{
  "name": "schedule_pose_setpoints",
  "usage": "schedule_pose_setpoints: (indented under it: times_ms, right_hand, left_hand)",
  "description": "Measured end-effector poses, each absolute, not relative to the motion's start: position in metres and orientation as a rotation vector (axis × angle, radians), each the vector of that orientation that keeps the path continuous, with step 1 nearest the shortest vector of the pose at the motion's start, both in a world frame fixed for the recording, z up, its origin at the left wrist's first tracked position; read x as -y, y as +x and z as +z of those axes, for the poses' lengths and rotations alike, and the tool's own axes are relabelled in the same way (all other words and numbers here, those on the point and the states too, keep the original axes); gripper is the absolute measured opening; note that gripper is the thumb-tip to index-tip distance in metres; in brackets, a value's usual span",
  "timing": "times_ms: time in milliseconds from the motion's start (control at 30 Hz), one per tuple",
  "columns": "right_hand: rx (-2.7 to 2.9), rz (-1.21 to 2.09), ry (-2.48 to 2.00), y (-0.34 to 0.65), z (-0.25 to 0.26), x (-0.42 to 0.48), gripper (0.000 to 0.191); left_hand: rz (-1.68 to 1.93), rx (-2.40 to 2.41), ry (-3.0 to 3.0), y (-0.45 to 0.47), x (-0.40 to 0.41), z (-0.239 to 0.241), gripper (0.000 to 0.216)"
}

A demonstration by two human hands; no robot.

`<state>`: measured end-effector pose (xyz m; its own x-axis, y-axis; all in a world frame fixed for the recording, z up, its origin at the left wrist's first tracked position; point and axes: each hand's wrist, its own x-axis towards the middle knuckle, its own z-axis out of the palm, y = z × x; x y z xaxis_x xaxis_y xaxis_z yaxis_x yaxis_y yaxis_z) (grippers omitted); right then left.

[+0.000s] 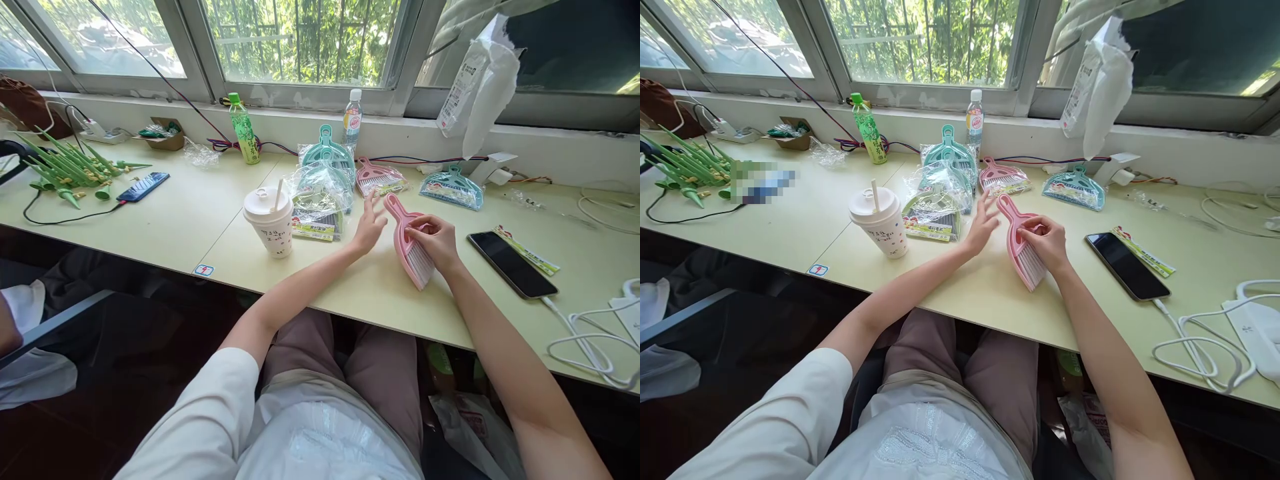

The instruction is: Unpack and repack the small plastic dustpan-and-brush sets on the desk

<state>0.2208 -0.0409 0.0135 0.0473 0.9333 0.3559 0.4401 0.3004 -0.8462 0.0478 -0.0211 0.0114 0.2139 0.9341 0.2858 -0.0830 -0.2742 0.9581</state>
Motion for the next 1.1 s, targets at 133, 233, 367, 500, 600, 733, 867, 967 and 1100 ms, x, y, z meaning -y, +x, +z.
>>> schedule_pose_setpoints:
  times_ms: [133, 233, 367, 500, 600, 733, 867, 967, 1100]
  right_hand:
    - [1.643, 0.479, -1.318, 0.214, 0.009, 0.043, 0.023]
    - [1.754, 0.480, -1.351, 0.211, 0.004, 0.041, 0.024]
    - [1.735, 0.423, -1.364, 0.215, 0.006, 0.039, 0.031]
    - [1.775, 0.345, -1.362, 0.231, 0.026, 0.043, 0.047]
    - [1.940, 0.840, -1.365, 0.242, 0.038, 0.049, 0.052]
    - [1.862, 1.333, -1.359, 0.242, 0.041, 0.055, 0.063]
    - [1.739, 1.377, -1.377, 0.235, 0.039, 0.056, 0.067]
    - [1.688, 1.347, -1.378, 0.234, 0.038, 0.055, 0.067]
    - [1.657, 1.318, -1.377, 0.235, 0.036, 0.054, 0.066]
  left_hand:
    - [1.008, -0.639, 1.056, 0.056, 0.022, 0.004, 0.037]
    - [1.069, -0.696, 0.972, 0.057, 0.020, -0.004, 0.025]
    - [1.063, -0.765, 0.980, 0.052, 0.014, -0.008, 0.021]
    - [0.808, -0.640, 1.106, 0.047, 0.011, -0.006, 0.033]
    - [0.710, -0.604, 1.204, 0.047, 0.015, -0.007, 0.042]
    - [0.642, -0.624, 1.293, 0.048, 0.016, -0.009, 0.048]
    - [0.650, -0.617, 1.286, 0.045, 0.015, -0.009, 0.048]
    - [0.652, -0.599, 1.265, 0.044, 0.016, -0.008, 0.047]
    - [0.663, -0.561, 1.235, 0.045, 0.017, -0.008, 0.049]
